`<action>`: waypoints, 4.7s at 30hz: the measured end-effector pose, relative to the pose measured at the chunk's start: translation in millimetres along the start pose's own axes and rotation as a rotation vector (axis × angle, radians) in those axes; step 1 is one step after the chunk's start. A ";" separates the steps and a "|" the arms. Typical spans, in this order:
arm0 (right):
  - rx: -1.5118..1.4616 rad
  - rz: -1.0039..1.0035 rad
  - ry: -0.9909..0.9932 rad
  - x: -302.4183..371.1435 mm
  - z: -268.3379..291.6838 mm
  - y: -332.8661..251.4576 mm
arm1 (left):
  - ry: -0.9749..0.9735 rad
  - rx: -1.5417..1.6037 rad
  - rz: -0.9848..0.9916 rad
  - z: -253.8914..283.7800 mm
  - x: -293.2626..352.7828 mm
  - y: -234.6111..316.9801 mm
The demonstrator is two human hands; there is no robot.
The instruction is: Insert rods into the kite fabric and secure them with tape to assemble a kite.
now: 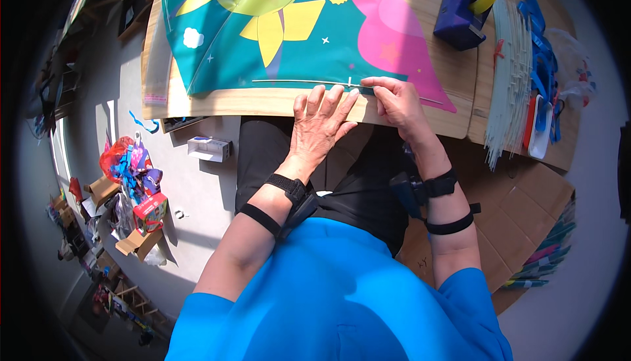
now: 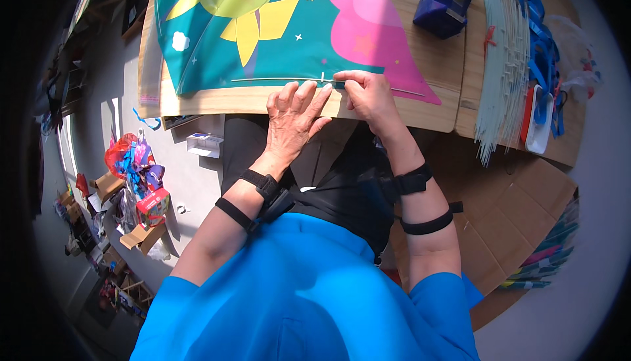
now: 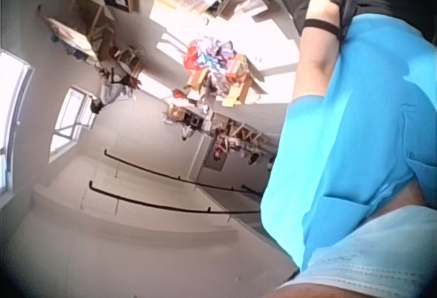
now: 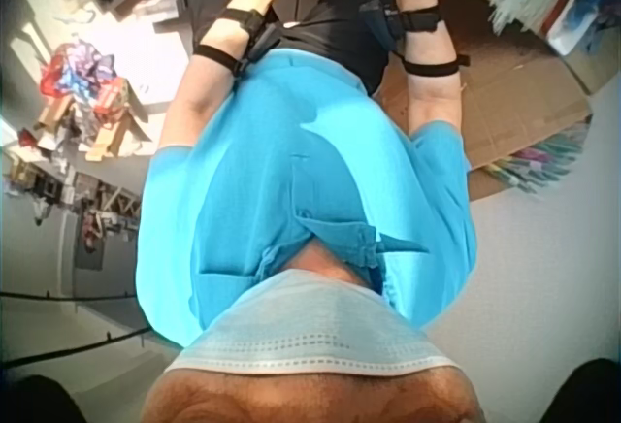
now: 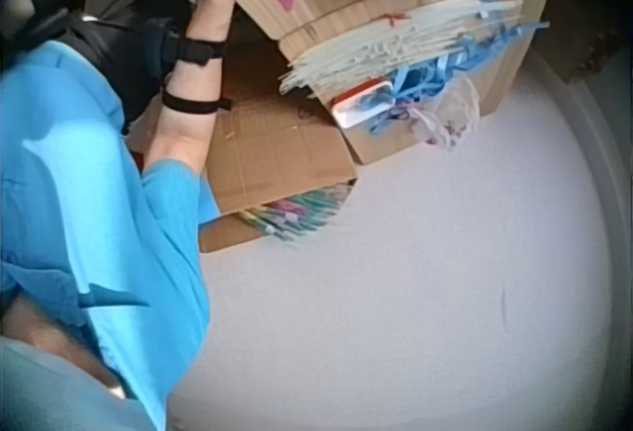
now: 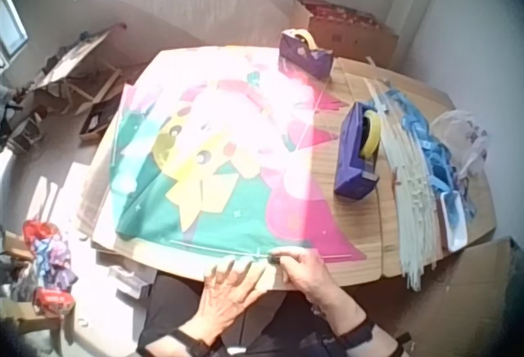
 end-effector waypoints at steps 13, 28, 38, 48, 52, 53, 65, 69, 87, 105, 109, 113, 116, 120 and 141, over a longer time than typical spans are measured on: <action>0.731 0.533 0.232 -1.5 -19.0 -32.3 | -0.013 0.001 0.005 6.0 -1.7 -0.5; 0.088 0.580 0.722 2.9 35.2 -63.1 | -0.011 0.038 -0.065 21.4 3.6 -13.7; 0.162 0.095 0.656 -57.5 194.4 -121.6 | 0.008 0.127 -0.131 30.2 -3.1 -9.5; -0.632 0.034 0.625 -33.4 147.7 -108.6 | -0.083 0.099 -0.123 28.1 3.5 -14.5; -0.664 -0.017 0.600 -15.3 125.6 -96.7 | -0.127 0.117 -0.132 27.7 6.1 -15.2; -0.593 0.014 0.584 -11.4 118.4 -91.8 | -0.126 0.123 -0.128 28.3 5.3 -14.3; -0.006 0.115 0.655 -62.8 185.7 -104.6 | -0.092 0.161 -0.159 37.7 -2.8 -10.2; -0.294 0.056 0.488 -58.9 161.9 -116.1 | -0.119 0.131 -0.143 41.3 2.0 -15.0; -0.717 -0.117 0.504 -11.2 132.2 -46.6 | -0.155 0.136 -0.161 34.7 3.8 -15.4; 0.145 0.144 0.643 -22.4 147.9 -71.7 | -0.134 0.163 -0.168 40.4 -0.3 -12.6; -0.206 0.107 0.647 -13.6 128.9 -34.9 | -0.156 0.154 -0.156 39.9 1.8 -16.7; -0.407 0.297 0.288 25.9 93.9 -50.3 | -0.040 0.228 -0.211 30.5 6.3 -26.1; -0.280 0.253 0.091 41.0 42.6 -51.2 | 0.058 0.208 -0.137 26.9 24.5 -31.5; -0.471 -0.059 -0.093 30.5 5.2 -30.0 | 0.049 0.153 -0.061 19.3 25.9 -30.9; -0.298 -0.184 0.090 -18.1 -22.4 -5.1 | -0.076 0.095 -0.017 8.2 14.9 -24.1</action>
Point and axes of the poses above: each hand's wrist, its own x-axis away from the middle knuckle, its own z-axis out of the back of the hand, y = z × x, the point moved 3 cm from there along -x, towards the middle knuckle, and after that the axes turned 14 degrees about -x, right-handed, at the moved point
